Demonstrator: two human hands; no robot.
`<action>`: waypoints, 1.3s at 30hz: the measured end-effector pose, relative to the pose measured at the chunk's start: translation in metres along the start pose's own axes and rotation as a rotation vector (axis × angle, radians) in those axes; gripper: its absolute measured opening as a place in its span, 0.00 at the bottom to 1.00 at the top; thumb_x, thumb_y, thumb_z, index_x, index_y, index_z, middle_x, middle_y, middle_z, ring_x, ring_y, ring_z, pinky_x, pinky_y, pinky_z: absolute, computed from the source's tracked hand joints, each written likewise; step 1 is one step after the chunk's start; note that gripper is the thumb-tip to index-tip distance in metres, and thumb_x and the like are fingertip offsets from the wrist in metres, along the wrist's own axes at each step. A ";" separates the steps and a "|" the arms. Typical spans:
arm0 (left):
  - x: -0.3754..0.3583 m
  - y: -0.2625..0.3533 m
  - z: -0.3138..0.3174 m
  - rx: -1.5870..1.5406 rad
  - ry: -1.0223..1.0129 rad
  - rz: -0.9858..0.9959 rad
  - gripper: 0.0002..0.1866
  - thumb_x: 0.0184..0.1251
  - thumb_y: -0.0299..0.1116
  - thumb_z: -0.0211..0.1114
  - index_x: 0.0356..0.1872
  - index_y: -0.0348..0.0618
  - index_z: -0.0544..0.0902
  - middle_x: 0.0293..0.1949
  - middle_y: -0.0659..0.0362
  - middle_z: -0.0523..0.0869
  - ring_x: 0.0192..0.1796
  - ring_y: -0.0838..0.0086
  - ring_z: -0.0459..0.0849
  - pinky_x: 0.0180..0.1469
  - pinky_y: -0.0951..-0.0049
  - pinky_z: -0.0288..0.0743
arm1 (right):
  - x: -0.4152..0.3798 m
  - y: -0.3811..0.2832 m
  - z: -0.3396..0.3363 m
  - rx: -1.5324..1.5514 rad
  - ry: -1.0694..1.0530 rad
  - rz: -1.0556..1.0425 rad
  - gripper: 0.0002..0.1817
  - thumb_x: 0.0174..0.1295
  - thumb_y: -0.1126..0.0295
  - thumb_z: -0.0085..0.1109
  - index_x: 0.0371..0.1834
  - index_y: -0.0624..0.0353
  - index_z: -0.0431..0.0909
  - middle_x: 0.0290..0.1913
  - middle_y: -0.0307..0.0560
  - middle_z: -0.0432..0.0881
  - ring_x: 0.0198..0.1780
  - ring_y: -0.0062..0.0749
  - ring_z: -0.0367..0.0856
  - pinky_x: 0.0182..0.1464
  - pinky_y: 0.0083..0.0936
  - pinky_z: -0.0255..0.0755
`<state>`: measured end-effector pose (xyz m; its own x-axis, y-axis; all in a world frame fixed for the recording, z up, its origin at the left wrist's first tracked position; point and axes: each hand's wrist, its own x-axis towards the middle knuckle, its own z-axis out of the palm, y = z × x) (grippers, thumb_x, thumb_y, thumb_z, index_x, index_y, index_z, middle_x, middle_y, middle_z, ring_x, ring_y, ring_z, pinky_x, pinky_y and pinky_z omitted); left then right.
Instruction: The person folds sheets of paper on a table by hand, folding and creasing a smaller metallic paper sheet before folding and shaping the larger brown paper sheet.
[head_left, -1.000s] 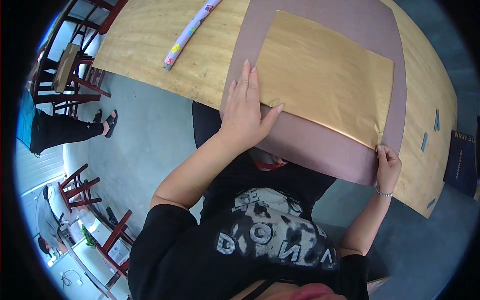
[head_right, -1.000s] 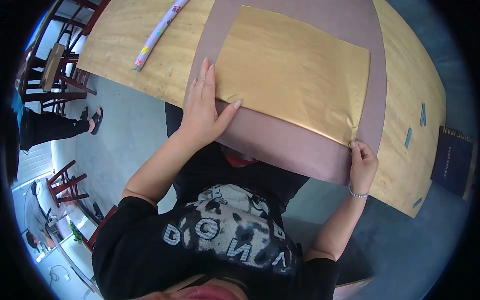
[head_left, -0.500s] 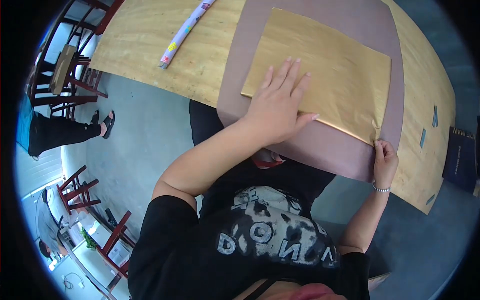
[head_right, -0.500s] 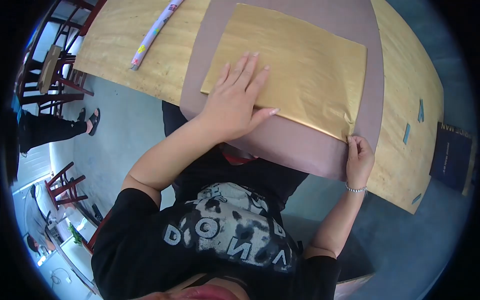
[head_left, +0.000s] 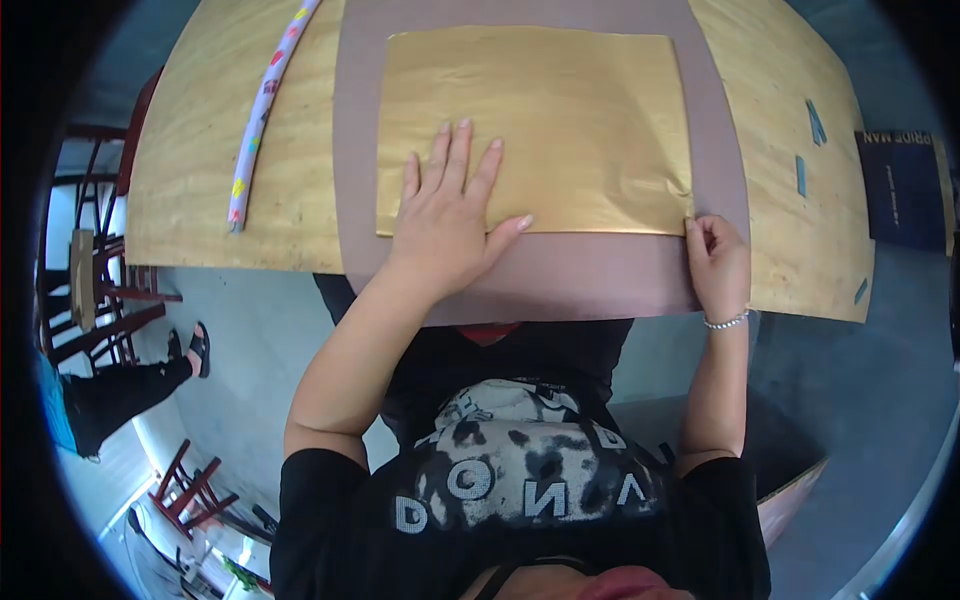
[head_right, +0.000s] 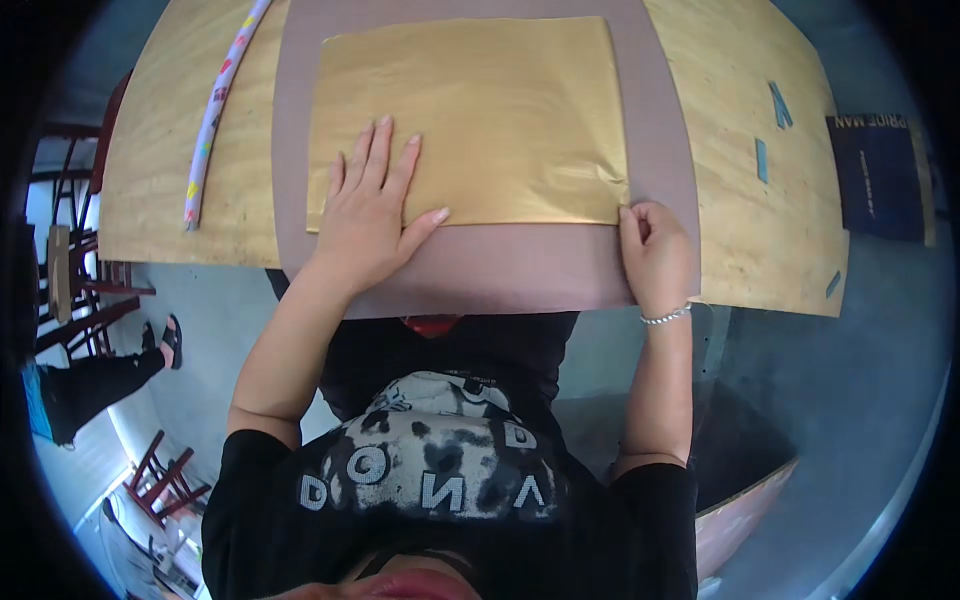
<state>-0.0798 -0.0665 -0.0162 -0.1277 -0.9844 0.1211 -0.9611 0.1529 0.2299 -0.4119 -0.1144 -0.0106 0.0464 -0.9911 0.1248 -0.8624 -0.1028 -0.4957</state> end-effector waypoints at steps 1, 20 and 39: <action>0.001 0.001 -0.001 -0.001 0.005 0.017 0.43 0.69 0.59 0.60 0.78 0.46 0.61 0.79 0.42 0.53 0.81 0.46 0.51 0.76 0.38 0.48 | -0.001 -0.007 0.000 -0.044 -0.004 0.020 0.13 0.66 0.63 0.65 0.31 0.62 0.81 0.25 0.53 0.81 0.26 0.43 0.79 0.30 0.35 0.72; 0.004 0.009 -0.006 0.087 -0.072 0.008 0.45 0.68 0.59 0.61 0.78 0.44 0.59 0.80 0.42 0.51 0.81 0.46 0.48 0.77 0.40 0.46 | 0.127 -0.023 0.014 0.181 -0.001 -0.015 0.23 0.66 0.49 0.63 0.35 0.63 0.83 0.30 0.54 0.85 0.33 0.48 0.84 0.37 0.39 0.76; 0.005 0.008 -0.006 0.096 -0.088 0.006 0.45 0.67 0.60 0.61 0.78 0.43 0.59 0.80 0.42 0.51 0.81 0.45 0.48 0.77 0.39 0.47 | 0.154 -0.026 0.041 -0.195 0.101 0.016 0.20 0.70 0.53 0.55 0.34 0.60 0.84 0.33 0.60 0.86 0.38 0.57 0.85 0.43 0.48 0.77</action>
<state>-0.0868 -0.0696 -0.0084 -0.1510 -0.9879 0.0357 -0.9787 0.1544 0.1352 -0.3613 -0.2679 -0.0134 -0.0099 -0.9779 0.2088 -0.9443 -0.0595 -0.3236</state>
